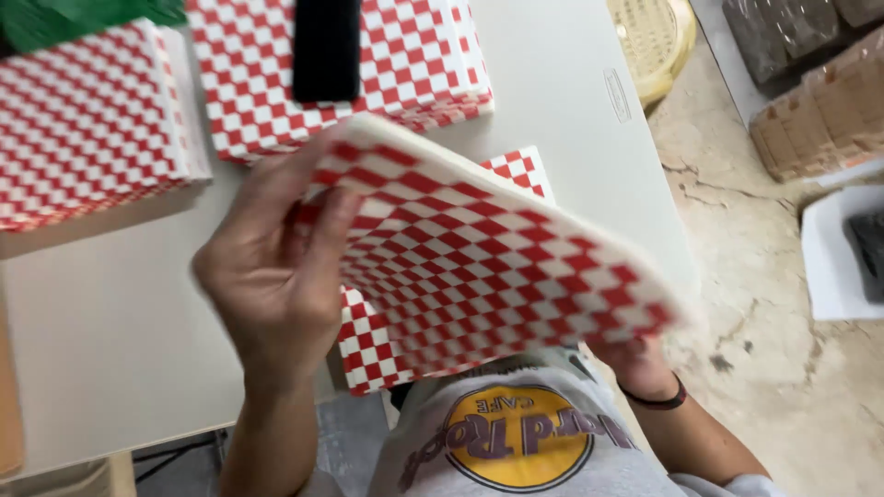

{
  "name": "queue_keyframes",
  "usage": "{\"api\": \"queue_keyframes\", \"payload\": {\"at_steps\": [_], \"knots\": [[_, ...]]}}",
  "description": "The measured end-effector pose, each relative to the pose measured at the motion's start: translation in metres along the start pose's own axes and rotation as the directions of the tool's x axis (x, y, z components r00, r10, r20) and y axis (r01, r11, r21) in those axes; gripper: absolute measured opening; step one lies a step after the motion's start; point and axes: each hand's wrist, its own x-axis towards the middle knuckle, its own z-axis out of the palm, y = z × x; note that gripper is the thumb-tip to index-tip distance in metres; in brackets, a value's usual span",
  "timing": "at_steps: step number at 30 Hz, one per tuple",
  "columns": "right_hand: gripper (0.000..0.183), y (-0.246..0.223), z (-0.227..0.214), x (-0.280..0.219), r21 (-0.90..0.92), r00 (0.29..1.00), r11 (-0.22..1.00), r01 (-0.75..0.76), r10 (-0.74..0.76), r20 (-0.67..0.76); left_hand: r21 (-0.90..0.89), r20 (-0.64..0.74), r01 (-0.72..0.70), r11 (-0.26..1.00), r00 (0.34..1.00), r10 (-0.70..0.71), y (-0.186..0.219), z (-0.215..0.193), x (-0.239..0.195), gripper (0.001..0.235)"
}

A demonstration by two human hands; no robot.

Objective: Folding individual sheets of red and white checkered paper into a specific shape for packaging.

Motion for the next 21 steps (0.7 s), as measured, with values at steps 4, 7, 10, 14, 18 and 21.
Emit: {"api": "queue_keyframes", "payload": {"at_steps": [4, 7, 10, 14, 18, 21], "knots": [[0.021, -0.017, 0.035, 0.045, -0.393, 0.946, 0.906, 0.154, -0.249, -0.205, -0.085, -0.244, -0.101, 0.991, 0.967, 0.077, 0.003, -0.018, -0.019, 0.027], [0.02, -0.045, 0.045, 0.08, -0.269, 0.96, 0.944, 0.19, -0.236, -0.152, -0.159, -0.228, -0.229, 0.961, 0.955, 0.19, -0.036, -0.036, -0.034, 0.038], [0.013, -0.043, 0.052, 0.089, -0.345, 0.97, 0.93, 0.123, -0.186, -0.154, -0.441, 0.085, 0.081, 0.894, 0.995, -0.049, -0.102, -0.041, -0.049, 0.05], [0.012, -0.038, 0.054, 0.095, -0.396, 0.958, 0.886, 0.241, -0.282, -0.047, -0.386, 0.053, 0.073, 0.92, 0.997, -0.056, -0.107, -0.035, -0.057, 0.035], [0.021, -0.033, 0.038, 0.093, -0.416, 0.952, 0.863, 0.287, -0.304, 0.026, -0.315, -0.046, -0.109, 0.943, 0.994, 0.1, -0.103, -0.029, -0.064, 0.028], [0.022, -0.002, 0.039, 0.098, -0.303, 0.963, 0.914, 0.269, -0.264, 0.058, -0.304, -0.073, -0.054, 0.951, 0.997, 0.033, -0.226, -0.01, -0.106, 0.024]]}}
